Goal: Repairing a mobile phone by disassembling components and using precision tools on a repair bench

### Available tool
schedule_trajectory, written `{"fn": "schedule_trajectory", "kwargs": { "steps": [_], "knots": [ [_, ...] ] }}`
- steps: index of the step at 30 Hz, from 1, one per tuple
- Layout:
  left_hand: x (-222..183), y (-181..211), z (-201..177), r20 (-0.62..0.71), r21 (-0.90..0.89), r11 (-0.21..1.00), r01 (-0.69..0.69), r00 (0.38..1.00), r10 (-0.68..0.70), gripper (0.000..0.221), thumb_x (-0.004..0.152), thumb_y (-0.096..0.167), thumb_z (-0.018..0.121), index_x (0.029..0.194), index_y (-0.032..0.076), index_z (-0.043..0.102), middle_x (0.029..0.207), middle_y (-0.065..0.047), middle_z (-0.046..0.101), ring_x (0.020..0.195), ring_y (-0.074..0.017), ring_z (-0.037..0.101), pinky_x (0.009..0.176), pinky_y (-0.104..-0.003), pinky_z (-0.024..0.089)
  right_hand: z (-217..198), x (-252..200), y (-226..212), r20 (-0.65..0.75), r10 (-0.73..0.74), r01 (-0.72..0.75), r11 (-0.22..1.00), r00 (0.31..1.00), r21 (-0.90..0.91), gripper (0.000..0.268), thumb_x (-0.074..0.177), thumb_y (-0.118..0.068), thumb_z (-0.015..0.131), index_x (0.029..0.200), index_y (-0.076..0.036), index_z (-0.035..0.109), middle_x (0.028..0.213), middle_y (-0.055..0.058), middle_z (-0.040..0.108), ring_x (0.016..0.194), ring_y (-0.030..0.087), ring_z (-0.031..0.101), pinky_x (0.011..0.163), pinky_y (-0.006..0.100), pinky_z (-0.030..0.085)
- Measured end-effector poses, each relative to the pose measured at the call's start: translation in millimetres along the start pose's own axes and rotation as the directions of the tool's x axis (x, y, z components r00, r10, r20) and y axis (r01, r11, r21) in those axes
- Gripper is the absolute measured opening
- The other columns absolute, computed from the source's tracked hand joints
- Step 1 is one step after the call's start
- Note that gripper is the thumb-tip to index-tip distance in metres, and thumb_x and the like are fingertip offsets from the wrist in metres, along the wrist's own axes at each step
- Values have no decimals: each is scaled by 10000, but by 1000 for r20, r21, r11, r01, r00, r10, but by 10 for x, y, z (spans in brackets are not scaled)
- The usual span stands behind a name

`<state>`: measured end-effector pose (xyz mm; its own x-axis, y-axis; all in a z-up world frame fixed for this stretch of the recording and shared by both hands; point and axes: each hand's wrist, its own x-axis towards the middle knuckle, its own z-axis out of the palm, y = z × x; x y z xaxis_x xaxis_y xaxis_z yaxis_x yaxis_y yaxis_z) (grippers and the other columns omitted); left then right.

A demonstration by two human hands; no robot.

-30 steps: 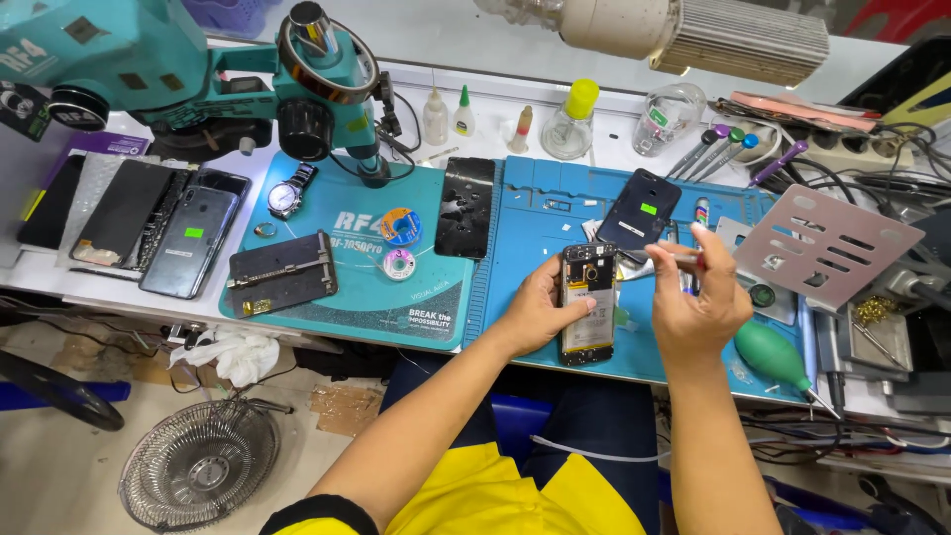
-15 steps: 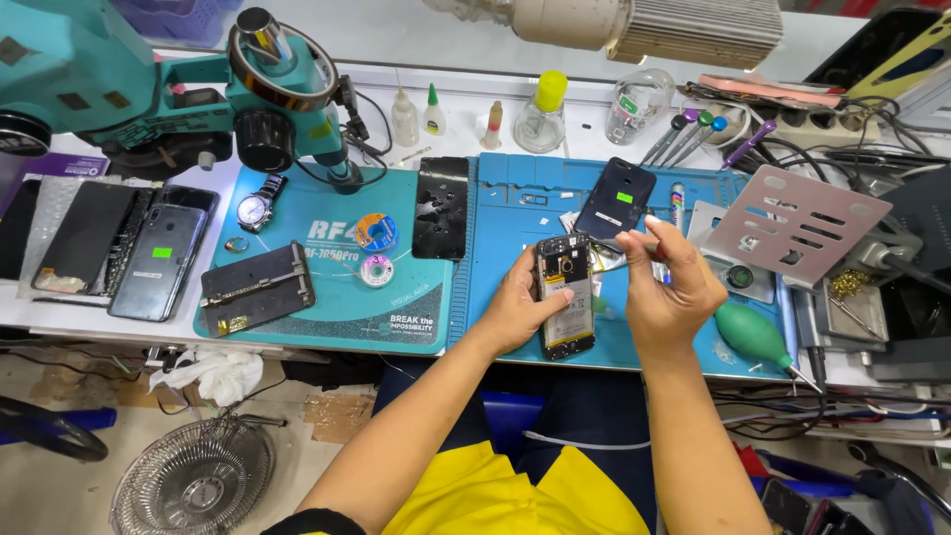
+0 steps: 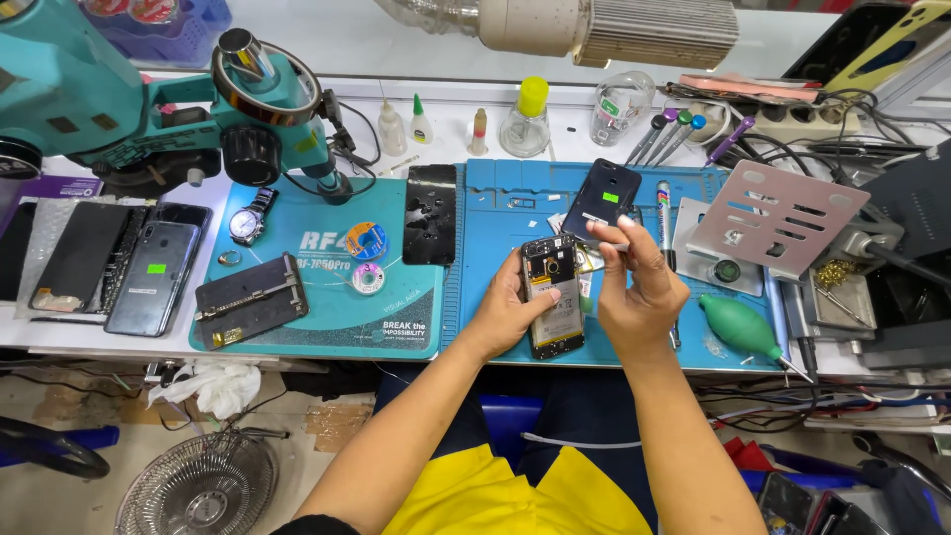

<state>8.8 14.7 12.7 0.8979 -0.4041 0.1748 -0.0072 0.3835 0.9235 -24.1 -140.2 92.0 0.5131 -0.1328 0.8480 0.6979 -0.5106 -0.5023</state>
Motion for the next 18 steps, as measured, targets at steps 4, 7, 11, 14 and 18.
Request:
{"fn": "schedule_trajectory", "kwargs": {
  "steps": [4, 7, 11, 14, 18],
  "knots": [
    [-8, 13, 3, -14, -14, 1000, -14, 1000, 13, 510, 846, -29, 741, 1301, 79, 540, 1065, -122, 729, 954, -196, 699, 840, -408, 606, 7, 21, 79, -68, -71, 63, 992, 995, -114, 337, 936, 159, 731, 1259, 144, 638, 984, 282, 762, 851, 392, 774, 700, 418, 652],
    [-5, 19, 35, -12, -17, 1000, 3, 1000, -3, 491, 842, -31, 748, 1280, 78, 556, 1057, -126, 735, 943, -200, 708, 829, -402, 612, 0, 17, 58, -52, -39, 35, 996, 998, -82, 494, 988, 133, 652, 1441, 102, 457, 1035, 282, 746, 825, 385, 769, 669, 424, 650],
    [-23, -124, 33, -146, -86, 996, 12, 989, -25, 420, 845, -2, 762, 1218, 44, 574, 1018, -102, 739, 896, -180, 711, 810, -355, 613, -256, -135, 308, -166, 83, -116, 973, 983, -201, 597, 1093, 60, 557, 1589, 77, 224, 897, 238, 729, 439, 223, 595, 383, 257, 459],
    [82, -252, -50, -390, -321, 946, -52, 917, -82, 429, 832, -14, 776, 1194, 64, 560, 1053, -118, 715, 908, -243, 724, 784, -382, 629, -443, -198, 404, 69, 235, -133, 741, 970, -658, 425, 1022, -79, 672, 1435, -11, 596, 802, 254, 720, 677, 499, 682, 579, 612, 520],
    [158, -162, -17, -431, -417, 903, -106, 897, -94, 411, 872, -5, 756, 1226, 68, 559, 1104, -124, 707, 947, -246, 728, 806, -385, 634, -544, -445, 754, 186, 352, -44, 554, 917, -831, 202, 968, -167, 697, 1157, -101, 716, 797, 161, 722, 698, 398, 724, 617, 510, 591]
  ]
}}
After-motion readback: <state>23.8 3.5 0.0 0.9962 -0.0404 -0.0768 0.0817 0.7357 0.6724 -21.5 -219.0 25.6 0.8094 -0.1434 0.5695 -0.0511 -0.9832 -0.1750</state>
